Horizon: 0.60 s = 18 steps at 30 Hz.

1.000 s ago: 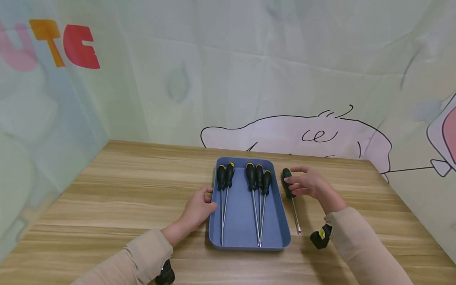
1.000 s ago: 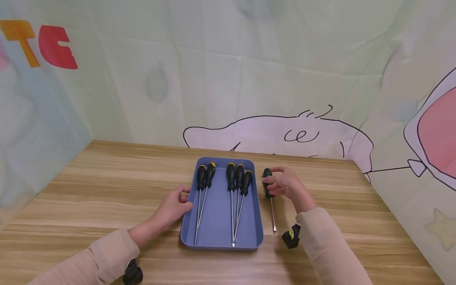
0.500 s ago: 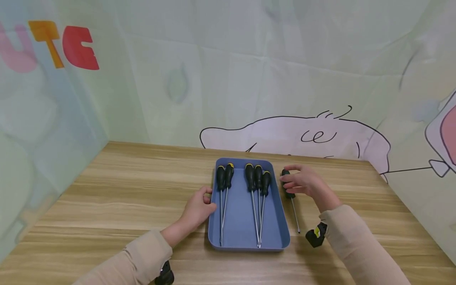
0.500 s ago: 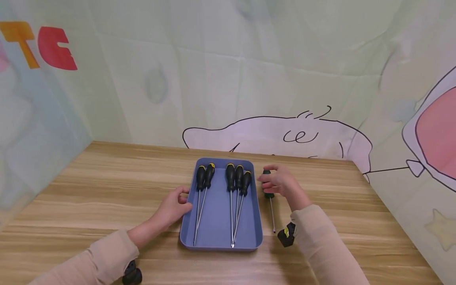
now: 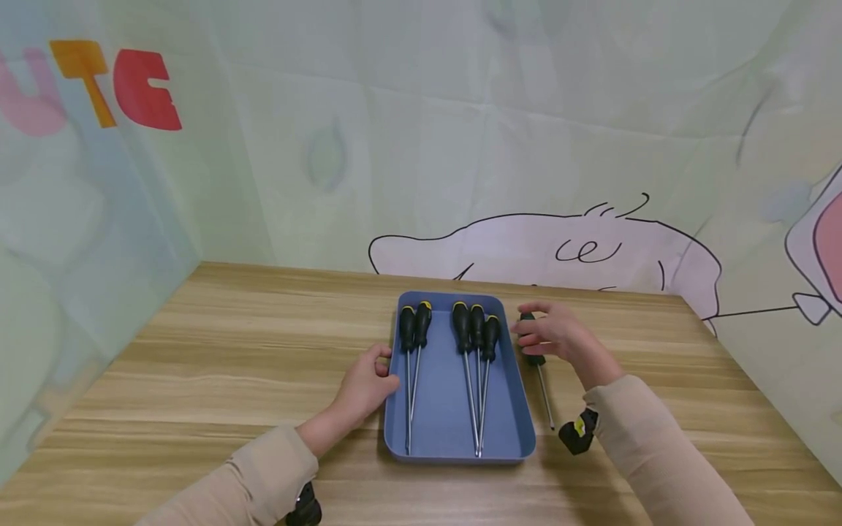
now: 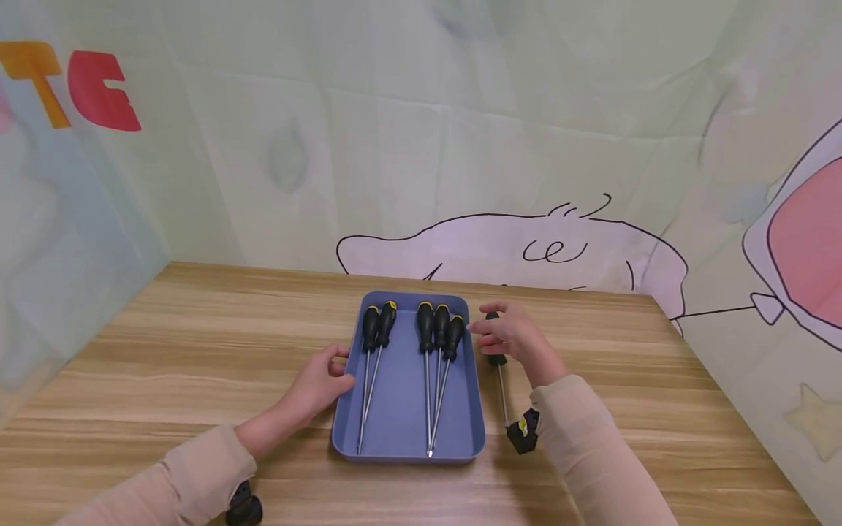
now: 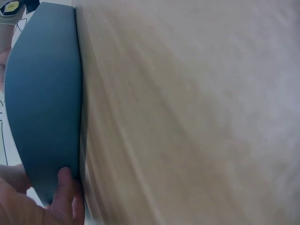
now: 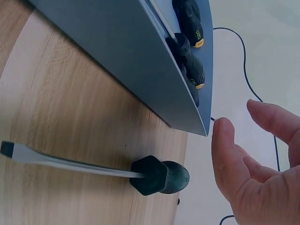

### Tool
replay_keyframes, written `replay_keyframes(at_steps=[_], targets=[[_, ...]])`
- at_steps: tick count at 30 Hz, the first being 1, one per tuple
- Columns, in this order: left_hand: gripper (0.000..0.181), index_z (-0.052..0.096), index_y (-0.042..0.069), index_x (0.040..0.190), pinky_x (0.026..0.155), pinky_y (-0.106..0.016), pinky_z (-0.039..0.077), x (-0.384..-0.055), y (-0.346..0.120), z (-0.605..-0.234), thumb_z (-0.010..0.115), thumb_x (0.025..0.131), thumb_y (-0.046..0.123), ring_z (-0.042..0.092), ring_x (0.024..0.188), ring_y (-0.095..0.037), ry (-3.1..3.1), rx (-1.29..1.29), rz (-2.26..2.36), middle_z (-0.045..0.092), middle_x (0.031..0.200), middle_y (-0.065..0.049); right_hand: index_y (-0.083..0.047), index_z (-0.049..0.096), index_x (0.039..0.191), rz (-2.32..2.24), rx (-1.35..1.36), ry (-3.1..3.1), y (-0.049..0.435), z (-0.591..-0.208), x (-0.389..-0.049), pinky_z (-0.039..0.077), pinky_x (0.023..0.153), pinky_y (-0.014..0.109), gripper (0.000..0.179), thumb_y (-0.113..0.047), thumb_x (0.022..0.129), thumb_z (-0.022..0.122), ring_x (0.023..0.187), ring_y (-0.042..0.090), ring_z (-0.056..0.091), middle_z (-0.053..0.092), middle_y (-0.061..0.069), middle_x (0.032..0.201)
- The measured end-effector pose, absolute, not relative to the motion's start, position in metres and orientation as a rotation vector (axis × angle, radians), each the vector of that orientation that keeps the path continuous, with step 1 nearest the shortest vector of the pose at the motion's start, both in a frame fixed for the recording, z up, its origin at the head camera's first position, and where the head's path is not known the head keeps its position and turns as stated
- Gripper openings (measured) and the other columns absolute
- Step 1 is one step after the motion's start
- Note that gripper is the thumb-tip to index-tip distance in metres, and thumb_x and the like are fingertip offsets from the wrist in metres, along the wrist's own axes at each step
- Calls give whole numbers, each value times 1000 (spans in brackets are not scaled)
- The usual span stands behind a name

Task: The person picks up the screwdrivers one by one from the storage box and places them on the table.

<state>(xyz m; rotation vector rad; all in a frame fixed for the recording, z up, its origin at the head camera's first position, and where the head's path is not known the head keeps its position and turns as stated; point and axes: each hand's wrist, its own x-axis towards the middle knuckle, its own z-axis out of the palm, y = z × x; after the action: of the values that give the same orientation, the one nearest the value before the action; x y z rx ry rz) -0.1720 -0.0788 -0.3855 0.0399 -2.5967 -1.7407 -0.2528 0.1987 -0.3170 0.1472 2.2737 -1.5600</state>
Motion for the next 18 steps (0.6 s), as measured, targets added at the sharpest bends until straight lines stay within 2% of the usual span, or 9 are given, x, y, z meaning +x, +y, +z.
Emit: replay_keyframes(at_steps=[5,9,14,18], targets=[[35,55,-5,108,58,-27,45,-171,-79,-385,57,73,-6,53,65,-17,-2598,38,-1744,58,73,-10,2,33,139,-1535,140,2291,196,-317,-253,53,74,32,60,-9,88,62,77,17,61,57,16,105],[35,55,-5,108,58,-27,44,-171,-79,-386,57,73,-6,53,64,-16,-2591,31,-1738,57,72,-10,1,32,140,-1533,149,2281,193,-317,-253,54,73,31,62,-9,88,62,75,17,60,56,18,104],[36,55,-5,109,59,-27,45,-172,-79,-387,57,73,-6,53,65,-17,-2596,32,-1733,58,74,-10,1,33,140,-1539,163,2274,188,-316,-254,54,71,31,61,-8,87,63,78,20,62,55,24,113],[37,55,-5,109,59,-27,46,-172,-79,-386,57,73,-6,54,66,-17,-2606,34,-1726,59,75,-10,1,33,140,-1549,168,2261,184,-316,-255,54,67,29,63,-7,86,64,70,16,62,58,22,106]])
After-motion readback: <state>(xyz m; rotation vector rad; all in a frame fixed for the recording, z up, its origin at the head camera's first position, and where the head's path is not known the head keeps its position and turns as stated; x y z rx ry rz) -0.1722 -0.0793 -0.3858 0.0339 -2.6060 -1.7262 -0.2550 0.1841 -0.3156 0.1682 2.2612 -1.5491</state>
